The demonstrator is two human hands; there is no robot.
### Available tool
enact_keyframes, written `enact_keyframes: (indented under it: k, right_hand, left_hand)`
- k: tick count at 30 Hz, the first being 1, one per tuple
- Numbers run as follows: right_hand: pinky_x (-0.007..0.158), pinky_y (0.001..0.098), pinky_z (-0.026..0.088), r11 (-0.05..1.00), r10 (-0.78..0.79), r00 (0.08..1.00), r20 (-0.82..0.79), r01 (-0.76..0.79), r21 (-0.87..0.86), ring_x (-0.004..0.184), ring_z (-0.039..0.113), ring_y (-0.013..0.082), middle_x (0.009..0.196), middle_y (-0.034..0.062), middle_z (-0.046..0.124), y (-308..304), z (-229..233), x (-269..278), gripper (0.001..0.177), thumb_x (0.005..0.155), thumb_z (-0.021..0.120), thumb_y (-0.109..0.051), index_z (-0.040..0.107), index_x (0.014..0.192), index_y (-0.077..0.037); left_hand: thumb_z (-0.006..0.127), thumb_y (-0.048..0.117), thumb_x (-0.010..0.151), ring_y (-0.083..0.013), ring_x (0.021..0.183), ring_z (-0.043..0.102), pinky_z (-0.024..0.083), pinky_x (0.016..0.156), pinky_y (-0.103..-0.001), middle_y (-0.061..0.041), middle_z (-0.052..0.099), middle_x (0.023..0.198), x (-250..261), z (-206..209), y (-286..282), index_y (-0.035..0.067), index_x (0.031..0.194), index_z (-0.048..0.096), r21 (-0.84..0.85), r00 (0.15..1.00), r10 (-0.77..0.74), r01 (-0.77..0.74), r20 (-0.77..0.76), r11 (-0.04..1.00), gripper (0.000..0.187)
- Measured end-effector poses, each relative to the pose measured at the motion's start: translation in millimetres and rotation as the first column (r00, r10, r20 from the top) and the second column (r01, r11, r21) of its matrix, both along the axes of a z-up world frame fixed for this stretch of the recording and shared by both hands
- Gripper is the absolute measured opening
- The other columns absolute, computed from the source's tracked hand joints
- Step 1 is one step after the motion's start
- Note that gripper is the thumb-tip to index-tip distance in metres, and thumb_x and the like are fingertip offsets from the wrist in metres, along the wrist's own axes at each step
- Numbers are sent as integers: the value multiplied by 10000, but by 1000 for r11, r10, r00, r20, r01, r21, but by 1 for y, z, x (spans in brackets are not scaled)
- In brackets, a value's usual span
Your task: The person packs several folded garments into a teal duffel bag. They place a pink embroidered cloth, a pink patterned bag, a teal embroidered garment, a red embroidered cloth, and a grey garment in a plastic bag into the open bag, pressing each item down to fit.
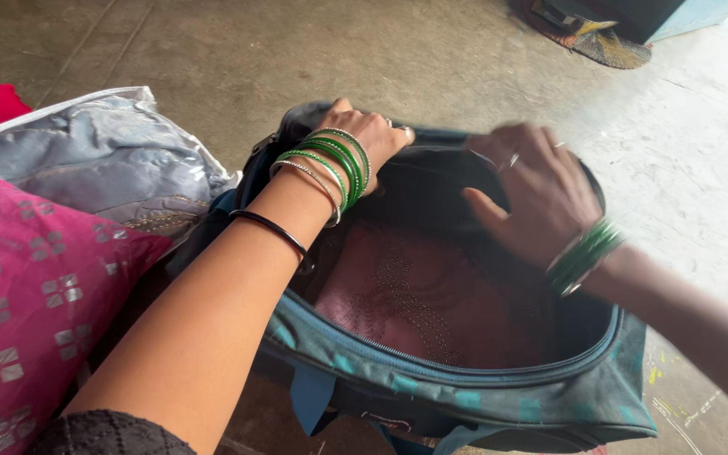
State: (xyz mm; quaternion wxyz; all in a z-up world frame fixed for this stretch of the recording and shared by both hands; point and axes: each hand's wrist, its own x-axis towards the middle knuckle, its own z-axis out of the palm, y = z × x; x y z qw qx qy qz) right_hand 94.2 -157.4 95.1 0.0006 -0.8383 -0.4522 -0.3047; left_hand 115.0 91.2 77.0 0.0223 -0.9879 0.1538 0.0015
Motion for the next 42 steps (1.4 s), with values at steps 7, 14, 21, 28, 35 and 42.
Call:
enact_keyframes:
  k: [7,14,21,28,35,42]
  right_hand:
    - [1139,502,424,811,-463,571,-678,-35,-583,1333,528,452,1424,254,552,36,-108,26,732,930,660,-623,535,1427,-101]
    - [1205,579,280,738,-561,553,-616,-2,-674,1484,233,522,1614,270,212,37,-135,21,1059,760,683,-704,181,1633,-379]
    - [1191,528,321,852,-411,574,-708,-35,-523,1455,337,468,1575,253,325,20,-137,31,991,770,680,-656,288,1596,-275]
    - [1160,459,407,819,-482,584,-653,36,-572,1385,477,415,1543,221,411,23,-128,33,917,795,697,-557,364,1560,-177]
    - [1167,462,412,852,-429,694,-578,99,-514,1388,493,411,1516,235,460,16,-99,25,805,837,741,-457,400,1503,-161]
    - [1119,517,360,916,-372,695,-616,167,-365,1350,408,510,1472,365,366,17,-72,39,1067,795,795,-297,124,1624,-286]
  left_hand:
    - [757,53,861,-316,1024,732,608,830,-441,-121,747,1030,18,-20,-4,180,1111,708,-2,988,16,-16,153,1000,284]
    - [739,42,868,-336,991,739,618,791,-431,-145,753,996,34,-16,-1,155,1092,714,-81,948,113,-92,299,992,253]
    - [799,108,805,-332,1101,677,498,989,-474,-123,712,1139,10,6,14,170,1199,687,-183,981,139,-114,133,977,414]
    - [826,137,784,-302,1213,603,381,1124,-472,-104,687,1220,-17,10,27,216,1369,604,-230,979,150,-115,139,966,630]
    - [843,135,718,-411,1453,327,375,1071,-588,-103,270,1617,-55,9,46,339,1512,384,-249,932,360,-339,43,907,939]
    - [640,-109,825,-521,1368,457,550,1020,-467,-262,-6,1713,-97,22,56,490,1605,-211,-93,799,484,-546,-357,833,1301]
